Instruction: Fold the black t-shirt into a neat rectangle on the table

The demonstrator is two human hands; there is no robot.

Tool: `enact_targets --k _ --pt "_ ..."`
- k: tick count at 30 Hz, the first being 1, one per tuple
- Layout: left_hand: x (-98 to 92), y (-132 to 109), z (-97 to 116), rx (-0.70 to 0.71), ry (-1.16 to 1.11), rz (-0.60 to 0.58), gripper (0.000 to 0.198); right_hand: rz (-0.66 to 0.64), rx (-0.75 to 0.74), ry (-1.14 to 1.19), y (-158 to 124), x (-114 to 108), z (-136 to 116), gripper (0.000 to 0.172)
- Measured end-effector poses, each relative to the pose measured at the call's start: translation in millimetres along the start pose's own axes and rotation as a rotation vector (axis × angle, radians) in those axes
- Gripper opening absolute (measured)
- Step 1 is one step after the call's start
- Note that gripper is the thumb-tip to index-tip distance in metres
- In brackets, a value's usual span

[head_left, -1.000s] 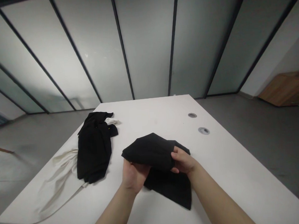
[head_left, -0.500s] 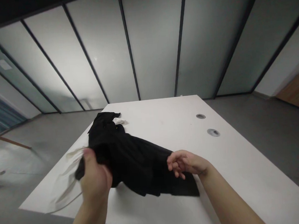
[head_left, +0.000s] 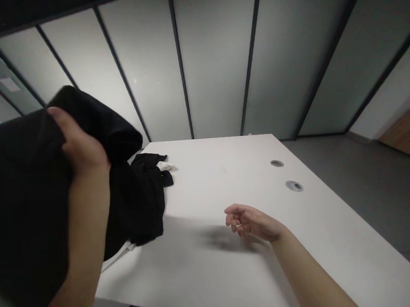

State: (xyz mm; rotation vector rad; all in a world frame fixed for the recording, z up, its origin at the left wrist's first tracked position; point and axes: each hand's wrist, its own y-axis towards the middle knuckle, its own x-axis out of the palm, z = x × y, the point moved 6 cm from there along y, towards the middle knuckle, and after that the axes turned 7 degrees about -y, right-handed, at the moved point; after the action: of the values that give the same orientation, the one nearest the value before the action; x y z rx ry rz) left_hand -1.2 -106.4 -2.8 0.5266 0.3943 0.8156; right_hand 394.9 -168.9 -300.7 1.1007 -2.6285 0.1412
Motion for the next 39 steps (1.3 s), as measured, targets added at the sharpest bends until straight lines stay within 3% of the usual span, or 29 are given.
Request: enact_targets --k 2,4,7,9,11,12,15,18,21,24,27,30,32,34,39 --pt "29.0 30 -1 0.021 0.169 -0.04 0.09 0.019 0.01 -0.01 1 1 1 0.054" --pt "68.2 40 -19 -0.002 0.355 -0.269 0.082 0.058 0.01 -0.04 4 0 2 0.055" --pt "111.7 12 -64 -0.052 0.434 -0.44 0.071 0.238 -0.001 -0.221 11 -11 5 0.048" --pt "135.9 -33 -98 -0.058 0.465 -0.547 0.056 0.441 -0.004 -0.457 15 -25 7 0.041" --pt "155.9 -94 -127 -0.013 0.482 -0.672 0.046 0.624 -0.014 -0.699 16 -36 7 0.035" --pt "166.0 -131 -139 0.077 0.551 -0.793 0.048 0.682 -0.02 -0.796 16 -40 7 0.032" --pt "178.0 -238 -166 0.262 0.63 -1.068 0.057 0.735 -0.041 -0.987 17 -45 11 0.028" --pt "167.5 -297 -175 0.324 0.585 -1.128 0.061 0.721 -0.038 -1.075 18 -46 16 0.026" --pt "142.7 -289 -184 0.227 0.687 -1.009 0.062 0.72 -0.012 -1.066 17 -46 19 0.026" --pt "108.3 -242 -199 0.101 0.873 -0.85 0.061 0.727 0.002 -1.02 17 -47 22 0.028" --pt "69.6 -196 -222 -0.12 1.032 -0.735 0.06 0.739 0.004 -1.01 18 -48 21 0.028" --pt "44.8 -172 -233 -0.198 1.107 -0.596 0.06 0.744 0.002 -1.022 18 -48 20 0.027" --pt "45.2 -172 -232 -0.169 1.104 -0.574 0.057 0.746 -0.004 -1.025 18 -47 19 0.026" --pt "59.4 -183 -225 -0.126 1.028 -0.634 0.052 0.748 -0.008 -1.032 18 -47 19 0.025" --pt "122.8 -244 -186 0.143 0.565 -0.926 0.039 0.735 -0.029 -1.075 19 -50 20 0.024"
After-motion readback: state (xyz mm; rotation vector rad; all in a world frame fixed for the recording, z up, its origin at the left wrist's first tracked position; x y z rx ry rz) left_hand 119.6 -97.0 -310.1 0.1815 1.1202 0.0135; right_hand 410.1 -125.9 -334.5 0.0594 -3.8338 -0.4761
